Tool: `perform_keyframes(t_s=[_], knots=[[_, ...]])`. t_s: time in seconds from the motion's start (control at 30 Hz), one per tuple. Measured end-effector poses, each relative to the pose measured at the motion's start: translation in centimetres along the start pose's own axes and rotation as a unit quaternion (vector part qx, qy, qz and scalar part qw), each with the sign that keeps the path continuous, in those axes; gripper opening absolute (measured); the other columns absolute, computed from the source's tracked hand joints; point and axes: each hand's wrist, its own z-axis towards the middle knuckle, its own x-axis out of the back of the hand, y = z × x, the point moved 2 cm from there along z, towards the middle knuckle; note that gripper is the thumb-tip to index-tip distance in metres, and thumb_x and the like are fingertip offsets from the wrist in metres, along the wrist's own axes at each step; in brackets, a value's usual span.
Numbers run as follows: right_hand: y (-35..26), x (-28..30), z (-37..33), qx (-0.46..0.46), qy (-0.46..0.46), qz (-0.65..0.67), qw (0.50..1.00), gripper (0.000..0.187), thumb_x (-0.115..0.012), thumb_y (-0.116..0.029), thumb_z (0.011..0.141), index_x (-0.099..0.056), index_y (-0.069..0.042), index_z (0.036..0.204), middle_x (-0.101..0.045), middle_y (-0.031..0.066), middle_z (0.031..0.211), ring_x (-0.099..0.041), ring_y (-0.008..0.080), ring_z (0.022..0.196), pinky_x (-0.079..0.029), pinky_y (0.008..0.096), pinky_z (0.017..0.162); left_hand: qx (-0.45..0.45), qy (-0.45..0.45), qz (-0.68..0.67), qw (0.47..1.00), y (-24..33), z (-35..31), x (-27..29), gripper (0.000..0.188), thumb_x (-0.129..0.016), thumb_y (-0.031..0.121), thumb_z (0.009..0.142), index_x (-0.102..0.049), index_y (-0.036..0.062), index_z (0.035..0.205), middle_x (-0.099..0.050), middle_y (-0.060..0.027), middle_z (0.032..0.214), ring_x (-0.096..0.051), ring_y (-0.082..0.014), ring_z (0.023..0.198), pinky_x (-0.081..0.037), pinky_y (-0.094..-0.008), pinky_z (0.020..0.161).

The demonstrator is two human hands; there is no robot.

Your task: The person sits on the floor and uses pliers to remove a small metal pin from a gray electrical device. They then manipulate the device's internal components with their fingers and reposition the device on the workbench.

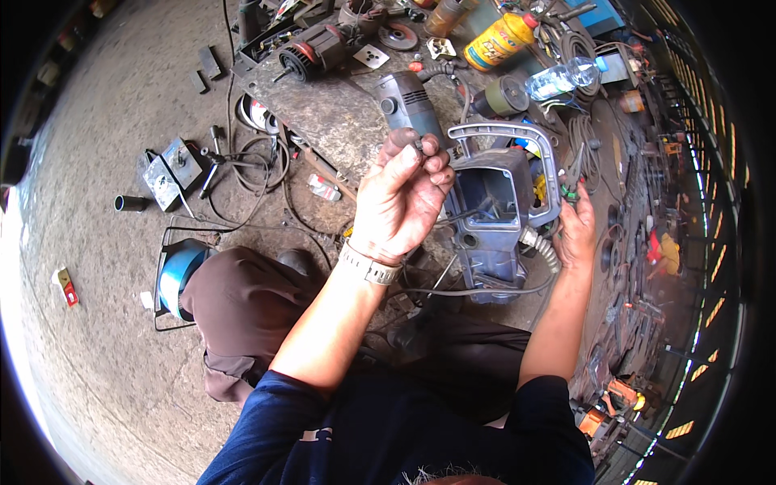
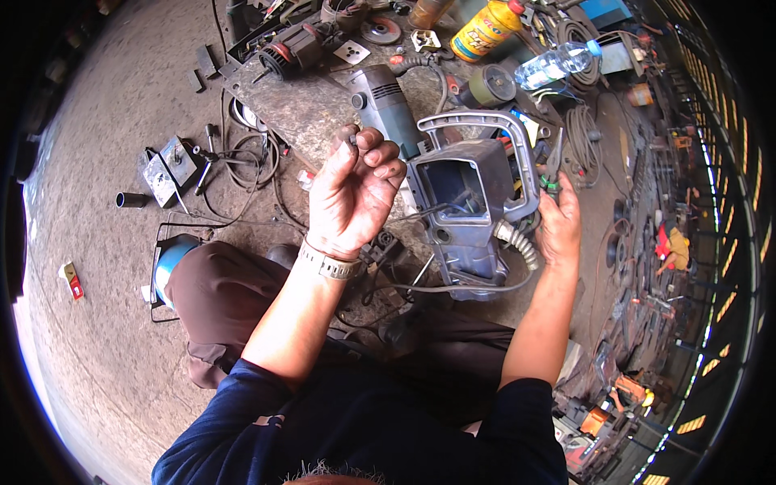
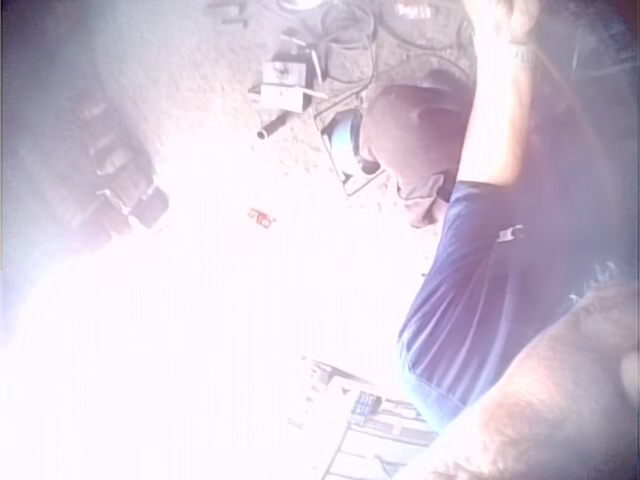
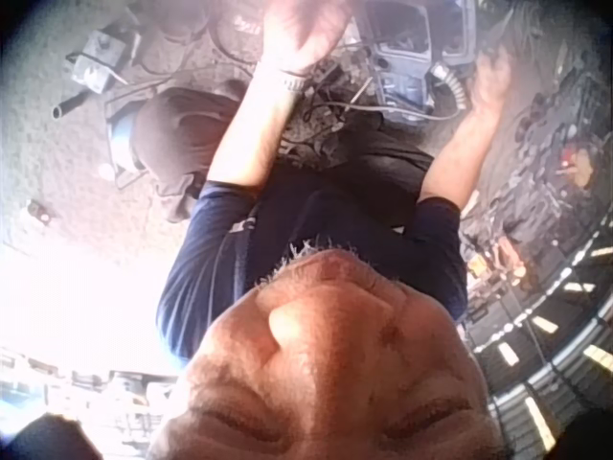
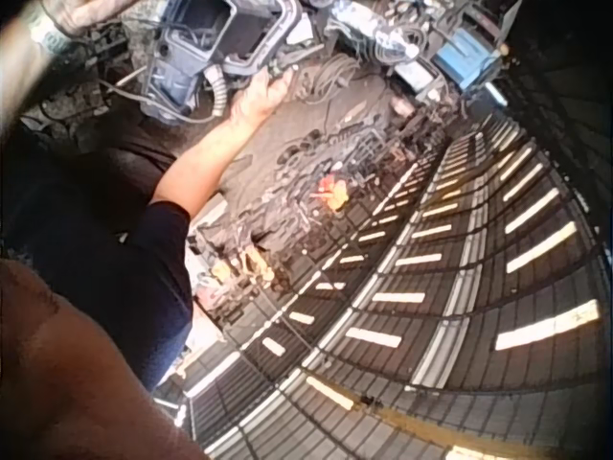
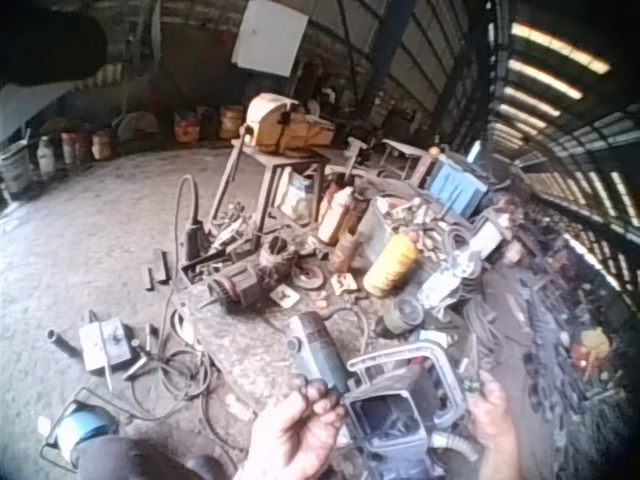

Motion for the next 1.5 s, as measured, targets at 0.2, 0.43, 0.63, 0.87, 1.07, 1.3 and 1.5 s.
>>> perform_keyframes(t_s=[0.2, 0.43, 0.63, 0.87, 1.07, 1.3, 1.5], knots=[[0.4, 0.5, 0.2, 0.001, 0.007, 0.004, 1.0, 0.069, -0.058, 0.003, 0.105, -0.021, 0.012, 0.162, -0.06, 0.0191, 0.142, -0.069, 0.0216, 0.119, -0.057, 0.0352, 0.103, -0.002, 0.01, 0.038, 0.999, -0.3, -0.1, -0.2, 0.024, -0.075, 0.007, 0.099, -0.075, 0.013, 0.122, -0.064, -0.0034, 0.104, -0.053, -0.0163, 0.097, -0.046, -0.0308, 0.086], [-0.7, -0.7, 0.0, -0.003, -0.018, 0.018, 1.0, 0.063, -0.059, 0.003, 0.105, -0.028, 0.012, 0.159, -0.062, 0.0165, 0.139, -0.069, 0.02, 0.116, -0.058, 0.0336, 0.1, -0.006, 0.014, 0.107, 0.994, -0.1, -0.3, 0.1, 0.021, -0.075, 0.007, 0.098, -0.075, 0.0121, 0.119, -0.071, -0.0102, 0.108, -0.06, -0.0209, 0.097, -0.049, -0.0324, 0.086], [-0.4, -0.4, 0.0, -0.007, -0.006, 0.006, 1.0, 0.071, -0.062, 0.001, 0.104, -0.023, 0.013, 0.162, -0.062, 0.0167, 0.139, -0.07, 0.0196, 0.116, -0.058, 0.0336, 0.1, -0.005, -0.002, 0.104, 0.995, -0.2, -0.2, 0.2, 0.021, -0.078, 0.007, 0.097, -0.075, 0.0126, 0.117, -0.07, -0.01, 0.109, -0.061, -0.022, 0.099, -0.051, -0.0336, 0.087], [0.1, 0.2, 0.2, 0.001, 0.002, 0.008, 1.0, 0.078, -0.063, 0.001, 0.103, -0.015, 0.012, 0.164, -0.06, 0.0185, 0.14, -0.069, 0.0201, 0.116, -0.058, 0.0341, 0.101, -0.007, 0.0, 0.065, 0.998, -0.4, -0.3, 0.5, 0.021, -0.08, 0.001, 0.093, -0.072, 0.0058, 0.112, -0.072, -0.0133, 0.113, -0.071, -0.0224, 0.101, -0.059, -0.0347, 0.094], [-0.3, -0.3, 0.0, 0.004, -0.023, 0.017, 1.0, 0.056, -0.059, 0.003, 0.104, -0.038, 0.009, 0.155, -0.065, 0.0151, 0.134, -0.07, 0.0195, 0.114, -0.058, 0.034, 0.099, -0.01, -0.006, 0.114, 0.993, -0.5, -0.3, 0.2, 0.021, -0.081, 0.007, 0.094, -0.075, 0.011, 0.114, -0.068, -0.0075, 0.11, -0.059, -0.0201, 0.103, -0.05, -0.0317, 0.095], [0.0, 0.2, 0.3, 0.016, -0.038, 0.04, 0.998, 0.053, -0.058, 0.003, 0.104, -0.041, 0.008, 0.153, -0.065, 0.015, 0.135, -0.07, 0.0206, 0.114, -0.058, 0.0355, 0.099, -0.012, -0.018, 0.118, 0.993, -0.4, -0.3, 0.5, 0.022, -0.081, 0.011, 0.095, -0.075, 0.0125, 0.117, -0.068, -0.0058, 0.11, -0.058, -0.0198, 0.101, -0.048, -0.0323, 0.093], [0.0, 0.0, 0.1, -0.007, -0.001, 0.028, 1.0, 0.067, -0.057, 0.004, 0.105, -0.023, 0.011, 0.162, -0.06, 0.0178, 0.144, -0.069, 0.0233, 0.119, -0.058, 0.0378, 0.103, -0.006, -0.031, 0.12, 0.992, -0.3, -0.3, 0.5, 0.023, -0.081, 0.014, 0.096, -0.075, 0.0136, 0.118, -0.068, -0.0046, 0.108, -0.057, -0.0194, 0.098, -0.046, -0.0322, 0.089]])
